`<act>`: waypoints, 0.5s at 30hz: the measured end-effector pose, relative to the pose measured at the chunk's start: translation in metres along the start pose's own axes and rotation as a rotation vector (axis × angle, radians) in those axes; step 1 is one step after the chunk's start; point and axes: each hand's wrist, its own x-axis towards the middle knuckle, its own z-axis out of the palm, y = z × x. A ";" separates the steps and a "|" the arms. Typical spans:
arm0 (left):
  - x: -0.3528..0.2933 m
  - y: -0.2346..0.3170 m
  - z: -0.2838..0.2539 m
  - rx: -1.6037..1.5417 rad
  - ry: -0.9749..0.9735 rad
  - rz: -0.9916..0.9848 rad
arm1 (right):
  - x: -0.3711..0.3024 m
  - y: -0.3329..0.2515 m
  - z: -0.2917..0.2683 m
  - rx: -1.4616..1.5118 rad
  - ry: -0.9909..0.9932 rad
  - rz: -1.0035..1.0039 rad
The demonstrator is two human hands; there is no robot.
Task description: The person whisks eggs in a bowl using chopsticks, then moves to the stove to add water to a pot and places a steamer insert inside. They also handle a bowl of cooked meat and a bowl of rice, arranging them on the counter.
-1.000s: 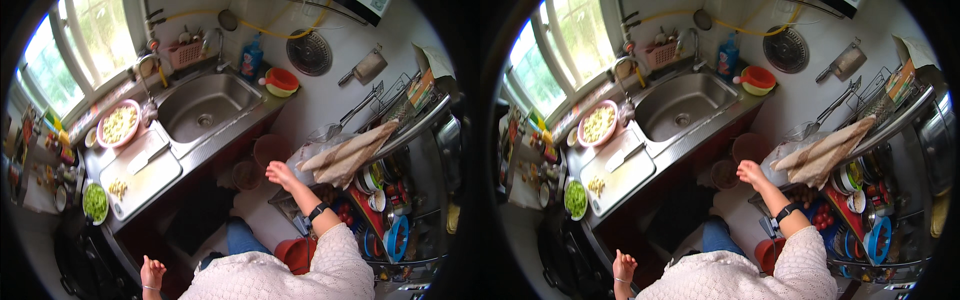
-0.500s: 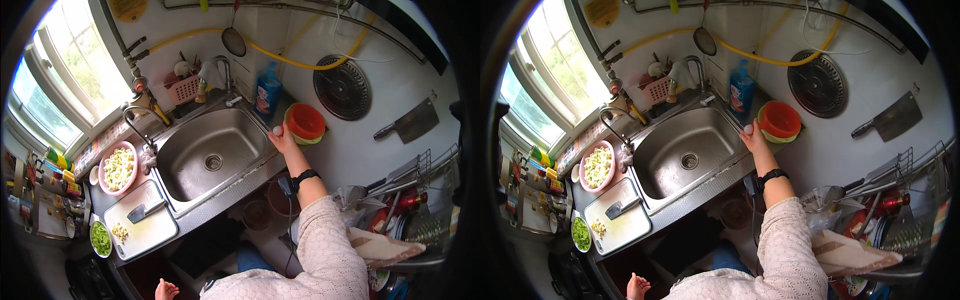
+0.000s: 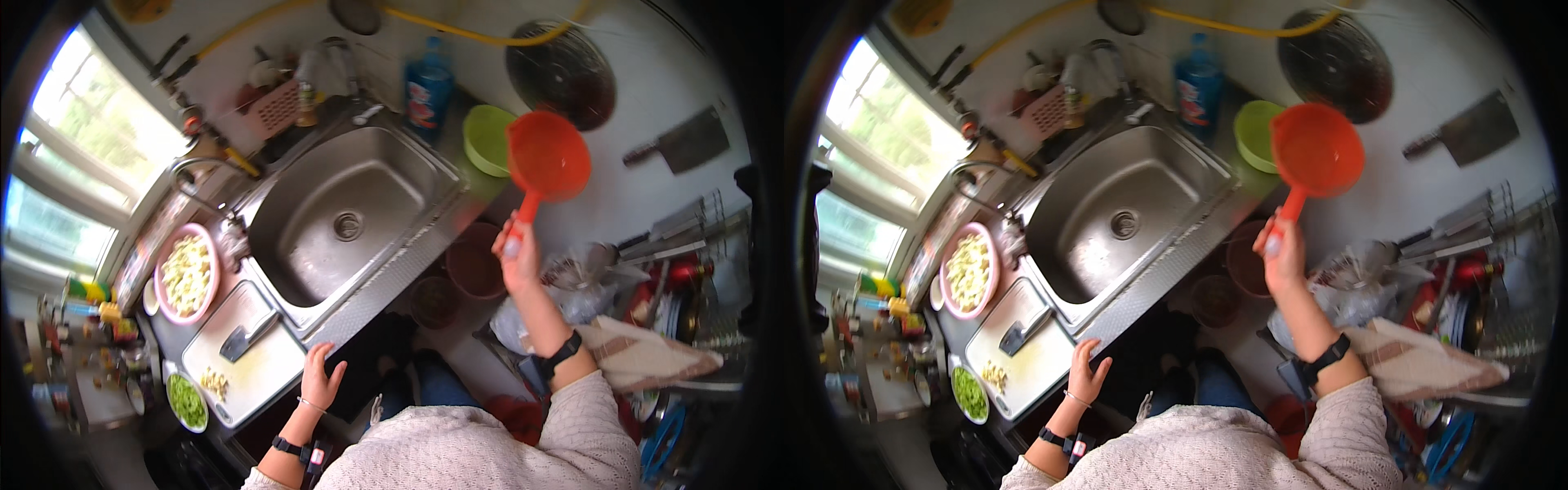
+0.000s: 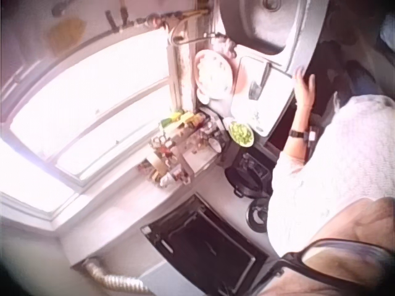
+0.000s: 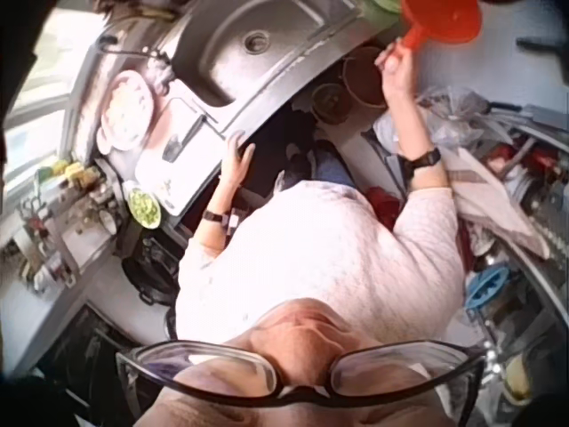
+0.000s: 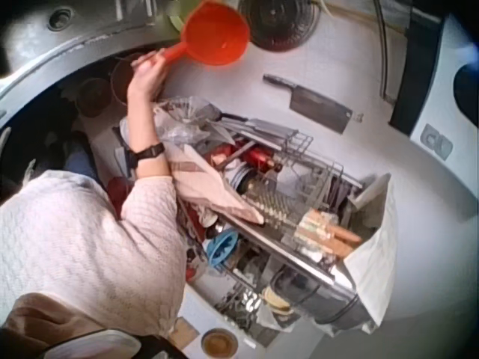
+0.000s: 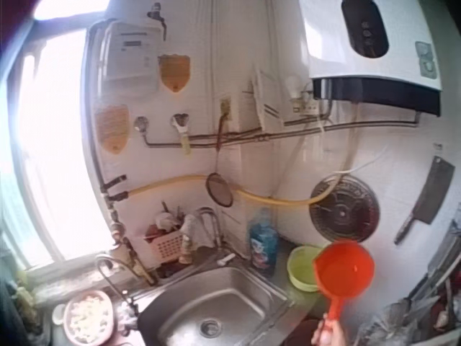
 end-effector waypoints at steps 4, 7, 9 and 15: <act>0.042 -0.019 0.027 0.294 -0.024 0.130 | -0.071 0.040 -0.050 -0.193 0.201 0.107; 0.064 -0.023 0.042 0.439 -0.136 0.035 | -0.086 0.077 -0.099 -0.309 0.286 0.339; 0.076 -0.025 0.048 0.506 -0.199 0.018 | -0.082 0.109 -0.129 -0.357 0.367 0.472; 0.077 -0.023 0.053 0.647 -0.220 -0.022 | 0.038 0.235 -0.249 -0.516 0.527 0.779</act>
